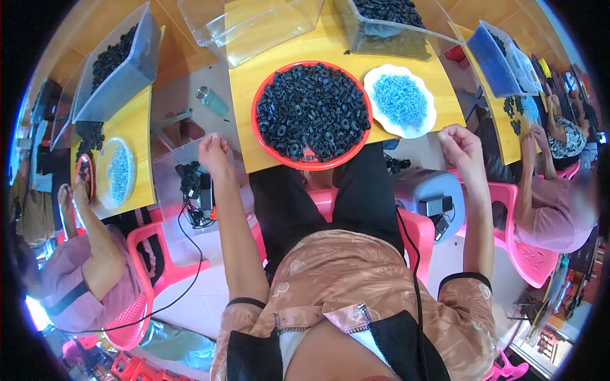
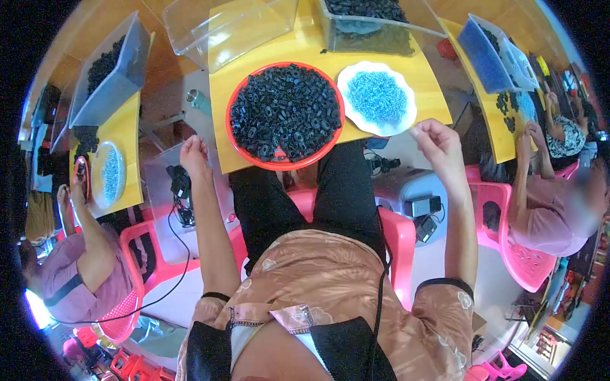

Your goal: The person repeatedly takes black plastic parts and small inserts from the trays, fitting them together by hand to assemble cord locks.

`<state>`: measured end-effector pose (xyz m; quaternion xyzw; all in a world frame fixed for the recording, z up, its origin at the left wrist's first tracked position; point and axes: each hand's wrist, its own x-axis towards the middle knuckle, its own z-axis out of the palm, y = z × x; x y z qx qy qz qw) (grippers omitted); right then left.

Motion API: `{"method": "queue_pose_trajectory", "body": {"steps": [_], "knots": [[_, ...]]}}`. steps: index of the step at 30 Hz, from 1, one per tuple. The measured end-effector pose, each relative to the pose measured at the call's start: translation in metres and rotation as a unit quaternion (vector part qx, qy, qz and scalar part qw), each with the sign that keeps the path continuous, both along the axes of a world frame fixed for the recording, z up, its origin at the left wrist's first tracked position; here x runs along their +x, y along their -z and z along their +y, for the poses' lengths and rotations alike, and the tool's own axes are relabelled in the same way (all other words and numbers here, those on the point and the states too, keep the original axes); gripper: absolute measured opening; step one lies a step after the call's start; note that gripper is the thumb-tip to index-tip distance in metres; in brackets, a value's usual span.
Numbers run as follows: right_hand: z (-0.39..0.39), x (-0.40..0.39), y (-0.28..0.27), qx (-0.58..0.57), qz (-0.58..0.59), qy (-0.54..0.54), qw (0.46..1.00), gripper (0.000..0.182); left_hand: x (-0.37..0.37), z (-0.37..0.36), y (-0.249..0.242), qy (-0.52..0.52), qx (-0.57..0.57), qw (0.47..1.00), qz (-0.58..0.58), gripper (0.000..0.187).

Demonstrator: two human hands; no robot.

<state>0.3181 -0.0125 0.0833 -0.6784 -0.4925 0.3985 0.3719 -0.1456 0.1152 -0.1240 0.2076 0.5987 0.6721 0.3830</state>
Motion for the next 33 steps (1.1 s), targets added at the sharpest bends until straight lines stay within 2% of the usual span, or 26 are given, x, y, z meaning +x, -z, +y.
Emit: {"method": "queue_pose_trajectory", "body": {"steps": [2,4,6,9,12,15,16,19,23,29,32,33], "knots": [[0.003,0.002,0.011,0.035,-0.015,-0.039,0.999,0.015,0.028,-0.029,-0.064,0.059,0.045,0.995,0.061,0.01],[0.005,-0.001,0.012,0.039,-0.023,-0.068,0.997,0.015,0.058,-0.046,-0.103,0.121,0.09,0.977,0.149,0.008],[0.009,-0.008,0.016,0.056,0.004,-0.083,0.995,0.013,0.085,-0.05,-0.125,0.18,0.139,0.937,0.264,0.008],[0.015,-0.025,0.02,0.069,0.029,-0.107,0.992,0.012,0.112,-0.049,-0.136,0.217,0.129,0.909,0.332,0.008],[0.016,-0.037,0.025,0.082,0.055,-0.133,0.986,0.012,0.121,-0.055,-0.147,0.241,0.112,0.841,0.471,0.014],[0.017,-0.042,0.024,0.078,0.046,-0.144,0.985,0.012,0.124,-0.055,-0.138,0.254,0.21,0.706,0.627,0.012],[0.019,-0.041,0.025,0.075,0.039,-0.149,0.985,0.012,0.126,-0.055,-0.135,0.294,0.184,0.699,0.625,0.009],[0.021,-0.04,0.03,0.062,0.031,-0.159,0.985,0.013,0.131,-0.051,-0.13,0.288,0.227,0.628,0.686,0.009],[0.021,-0.042,0.03,0.047,0.045,-0.165,0.984,0.013,0.133,-0.043,-0.134,0.327,0.23,0.576,0.713,0.005],[0.028,-0.049,0.033,0.032,0.056,-0.182,0.981,0.014,0.133,-0.03,-0.152,0.409,0.215,0.448,0.765,0.009],[0.033,-0.057,0.035,0.031,0.063,-0.195,0.978,0.014,0.136,-0.024,-0.15,0.417,0.246,0.389,0.784,0.006],[0.035,-0.058,0.035,0.034,0.065,-0.197,0.978,0.014,0.136,-0.021,-0.149,0.418,0.248,0.384,0.785,0.005]]}}
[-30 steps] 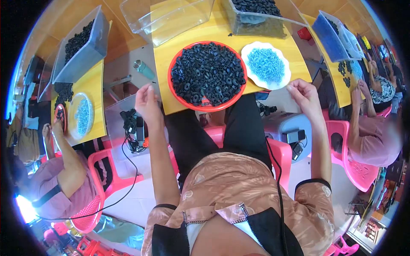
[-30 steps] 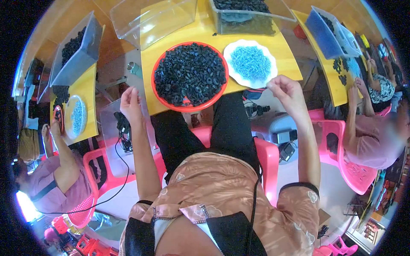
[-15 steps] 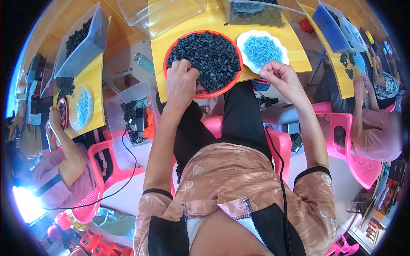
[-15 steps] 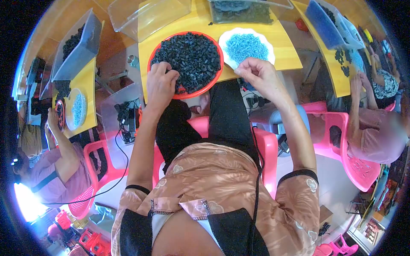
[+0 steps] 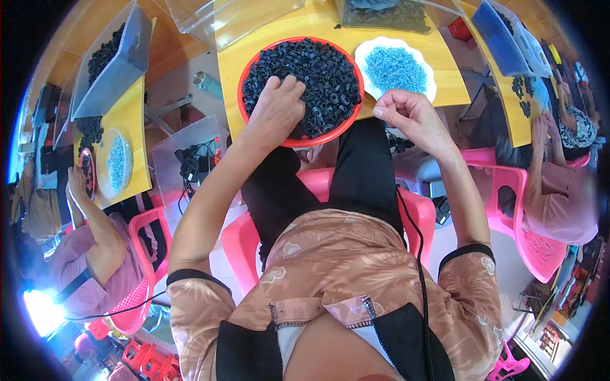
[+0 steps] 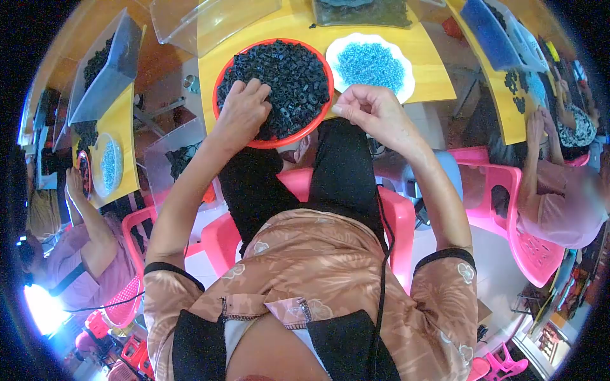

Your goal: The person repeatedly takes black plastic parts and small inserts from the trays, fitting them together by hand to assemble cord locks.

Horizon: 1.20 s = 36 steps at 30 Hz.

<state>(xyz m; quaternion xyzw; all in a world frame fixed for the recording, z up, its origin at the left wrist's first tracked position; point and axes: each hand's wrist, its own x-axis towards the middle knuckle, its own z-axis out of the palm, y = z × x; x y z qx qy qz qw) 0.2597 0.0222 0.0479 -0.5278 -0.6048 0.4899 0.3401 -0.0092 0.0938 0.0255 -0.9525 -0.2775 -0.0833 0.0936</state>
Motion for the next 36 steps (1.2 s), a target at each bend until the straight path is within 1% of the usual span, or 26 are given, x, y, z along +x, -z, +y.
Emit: {"method": "queue_pose_trajectory", "body": {"steps": [2,5,6,8,10,11,12,13,14,15,17,18,20,21,23,24,25,26,27,28,30,31,34,36], "knots": [[0.001,-0.004,-0.001,-0.001,0.001,-0.002,1.0,0.014,0.0,0.003,0.001,0.009,0.001,1.0,0.009,0.004],[0.004,-0.004,0.002,-0.013,-0.007,-0.005,1.0,0.012,-0.003,0.006,-0.002,-0.002,-0.038,0.999,-0.01,0.003],[0.006,-0.004,0.003,-0.018,-0.011,-0.007,1.0,0.011,-0.005,0.006,-0.002,-0.019,-0.054,0.997,-0.046,0.004],[0.014,-0.006,0.005,0.006,-0.036,-0.002,0.999,0.01,-0.006,0.004,-0.001,-0.052,-0.088,0.988,-0.118,0.006],[0.019,-0.018,0.001,0.043,-0.05,-0.007,0.998,0.012,-0.003,0.002,-0.004,-0.091,-0.18,0.96,-0.195,0.007],[0.022,-0.029,-0.009,0.07,-0.052,-0.014,0.996,0.014,-0.002,0.002,-0.006,-0.11,-0.224,0.94,-0.232,0.008],[0.025,-0.039,-0.014,0.097,-0.054,-0.022,0.994,0.016,0.0,0.002,-0.007,-0.117,-0.329,0.896,-0.274,0.009],[0.028,-0.047,-0.013,0.15,-0.067,-0.035,0.986,0.017,0.001,0.003,-0.008,-0.123,-0.429,0.839,-0.311,0.011],[0.033,-0.054,-0.01,0.203,-0.081,-0.049,0.975,0.018,0.002,0.004,-0.01,-0.127,-0.521,0.77,-0.345,0.013],[0.037,-0.058,-0.009,0.255,-0.094,-0.063,0.96,0.019,0.002,0.004,-0.014,-0.121,-0.566,0.725,-0.373,0.017],[0.043,-0.061,-0.007,0.294,-0.095,-0.091,0.947,0.018,0.002,0.002,-0.024,-0.108,-0.646,0.626,-0.424,0.024],[0.044,-0.063,-0.007,0.314,-0.096,-0.105,0.939,0.017,0.001,0.002,-0.025,-0.11,-0.656,0.612,-0.427,0.027],[0.042,-0.061,-0.016,0.215,-0.06,-0.114,0.968,0.015,-0.002,0.004,-0.023,-0.113,-0.678,0.583,-0.433,0.034],[0.041,-0.058,-0.019,0.165,-0.044,-0.117,0.978,0.014,-0.002,0.004,-0.023,-0.118,-0.682,0.579,-0.431,0.032],[0.04,-0.055,-0.018,0.176,-0.059,-0.078,0.979,0.014,0.002,0.003,-0.023,-0.125,-0.689,0.572,-0.426,0.027],[0.04,-0.053,-0.017,0.182,-0.066,-0.058,0.979,0.014,0.005,0.001,-0.02,-0.139,-0.61,0.679,-0.383,0.025],[0.04,-0.049,-0.016,0.169,-0.079,-0.047,0.981,0.012,0.008,-0.001,-0.015,-0.15,-0.519,0.773,-0.332,0.023],[0.04,-0.045,-0.015,0.144,-0.071,-0.032,0.986,0.012,0.01,-0.003,-0.008,-0.159,-0.418,0.851,-0.275,0.021],[0.039,-0.04,-0.012,0.119,-0.063,-0.018,0.991,0.013,0.011,-0.005,0.002,-0.088,-0.3,0.904,-0.292,0.019],[0.037,-0.036,-0.01,0.093,-0.056,-0.003,0.994,0.013,0.01,-0.006,0.008,-0.074,-0.257,0.926,-0.267,0.02],[0.035,-0.031,-0.008,0.112,-0.046,-0.002,0.993,0.013,0.009,-0.01,0.015,-0.043,-0.17,0.961,-0.214,0.023],[0.034,-0.03,-0.006,0.118,-0.044,0.001,0.992,0.013,0.01,-0.009,0.016,-0.053,-0.191,0.958,-0.208,0.024],[0.031,-0.029,-0.002,0.108,-0.058,0.009,0.992,0.014,0.01,-0.007,0.013,-0.034,-0.172,0.96,-0.217,0.022],[0.03,-0.031,0.0,0.099,-0.065,0.018,0.993,0.014,0.01,-0.007,0.013,-0.049,-0.182,0.952,-0.241,0.021]]}}
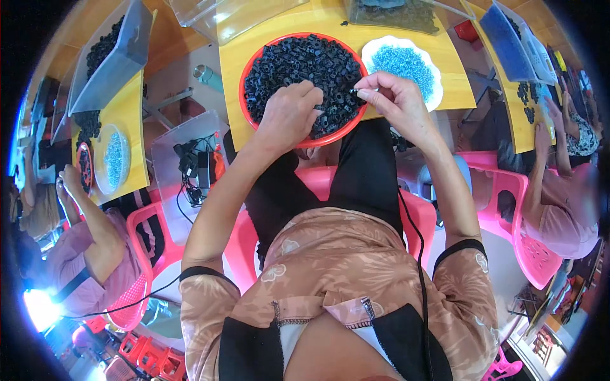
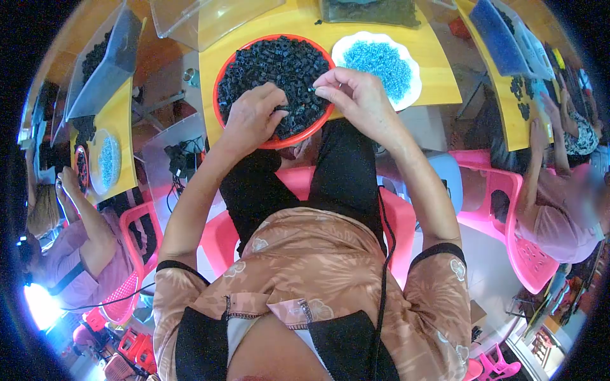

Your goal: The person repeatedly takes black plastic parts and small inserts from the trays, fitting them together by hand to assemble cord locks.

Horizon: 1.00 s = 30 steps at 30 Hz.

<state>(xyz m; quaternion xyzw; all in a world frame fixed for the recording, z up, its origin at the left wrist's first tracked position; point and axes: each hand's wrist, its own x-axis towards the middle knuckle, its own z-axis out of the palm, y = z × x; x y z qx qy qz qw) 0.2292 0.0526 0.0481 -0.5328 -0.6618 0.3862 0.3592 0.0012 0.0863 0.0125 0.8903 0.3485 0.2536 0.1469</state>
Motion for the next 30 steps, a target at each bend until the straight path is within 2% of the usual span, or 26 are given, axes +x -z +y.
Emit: {"method": "queue_pose_trajectory", "body": {"steps": [1,4,7,10,13,17,19,25,30], "knots": [[-0.001,-0.002,0.0,-0.001,0.001,0.006,1.0,0.014,0.0,-0.001,-0.002,-0.008,-0.006,1.0,-0.011,0.021],[-0.005,-0.012,0.006,-0.004,0.047,0.017,0.999,0.013,0.002,-0.011,-0.017,-0.085,-0.253,0.958,-0.108,0.017],[-0.01,-0.023,0.006,-0.06,0.104,0.009,0.993,0.012,0.006,-0.02,-0.012,-0.079,-0.388,0.854,-0.337,0.014],[-0.016,-0.043,0.006,-0.04,0.214,0.018,0.976,0.011,0.012,-0.032,-0.017,-0.066,-0.455,0.746,-0.482,0.015],[-0.018,-0.048,0.007,-0.057,0.209,0.002,0.976,0.012,0.013,-0.041,-0.015,-0.1,-0.452,0.717,-0.521,0.019],[-0.019,-0.048,0.008,-0.052,0.148,-0.012,0.988,0.012,0.011,-0.042,-0.012,-0.06,-0.482,0.649,-0.586,0.023],[-0.019,-0.048,0.006,-0.049,0.158,-0.003,0.986,0.012,0.008,-0.04,-0.009,-0.055,-0.498,0.621,-0.603,0.024],[-0.019,-0.049,0.003,-0.035,0.135,0.017,0.99,0.014,0.001,-0.041,-0.001,-0.076,-0.554,0.522,-0.645,0.023],[-0.02,-0.054,0.002,-0.015,0.108,0.022,0.994,0.012,0.007,-0.048,-0.006,-0.126,-0.502,0.571,-0.637,0.02]]}}
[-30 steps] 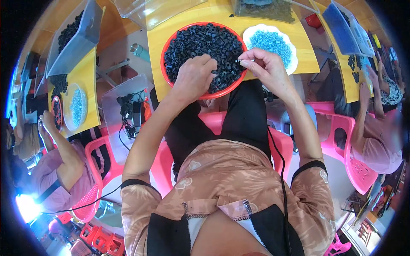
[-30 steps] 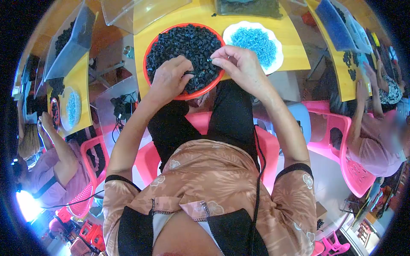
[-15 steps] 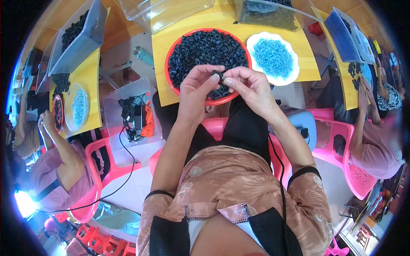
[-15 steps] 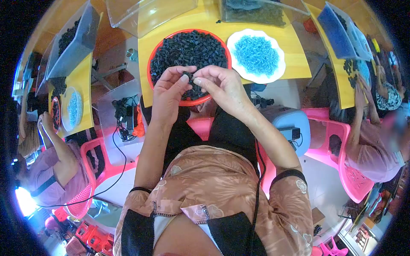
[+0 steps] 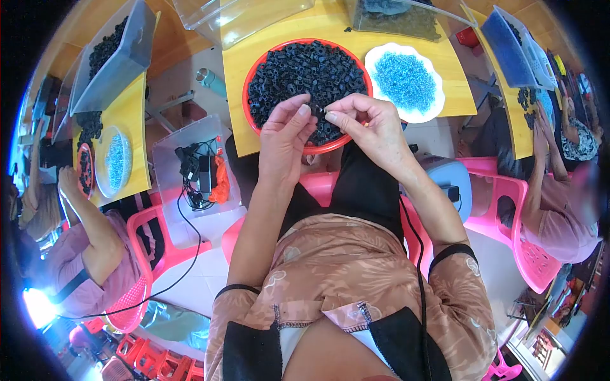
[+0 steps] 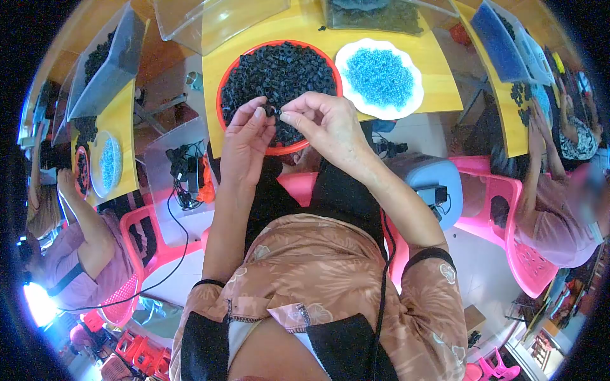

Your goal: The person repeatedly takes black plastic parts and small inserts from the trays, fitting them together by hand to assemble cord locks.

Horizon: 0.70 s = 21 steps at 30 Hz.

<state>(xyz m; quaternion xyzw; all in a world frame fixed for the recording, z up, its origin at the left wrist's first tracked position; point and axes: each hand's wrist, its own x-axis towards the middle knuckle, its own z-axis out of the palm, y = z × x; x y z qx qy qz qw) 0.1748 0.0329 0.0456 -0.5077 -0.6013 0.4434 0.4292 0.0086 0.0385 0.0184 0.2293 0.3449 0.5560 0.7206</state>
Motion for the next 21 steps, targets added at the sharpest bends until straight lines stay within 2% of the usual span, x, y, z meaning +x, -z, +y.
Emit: {"method": "queue_pose_trajectory", "body": {"steps": [5,7,10,13,17,21], "knots": [[-0.001,-0.003,0.003,0.008,-0.061,-0.005,0.998,0.011,0.006,-0.009,0.006,-0.074,0.013,0.996,0.053,0.013],[-0.003,-0.006,0.007,0.046,-0.062,0.001,0.997,0.01,0.01,-0.015,0.006,-0.098,0.003,0.994,0.053,0.011],[-0.007,-0.007,0.007,0.062,-0.077,0.001,0.995,0.009,0.009,-0.019,0.011,-0.101,-0.006,0.994,0.046,0.017],[-0.011,-0.003,0.006,0.007,-0.04,-0.015,0.999,0.009,0.004,-0.025,0.007,-0.04,-0.039,0.996,0.065,0.019],[-0.012,0.004,0.002,-0.093,0.061,-0.065,0.992,0.01,-0.002,-0.031,0.018,0.088,-0.09,0.992,-0.029,0.02],[-0.01,0.011,-0.003,-0.075,-0.005,-0.066,0.995,0.009,-0.01,-0.024,0.029,0.134,-0.097,0.98,-0.107,0.019]]}}
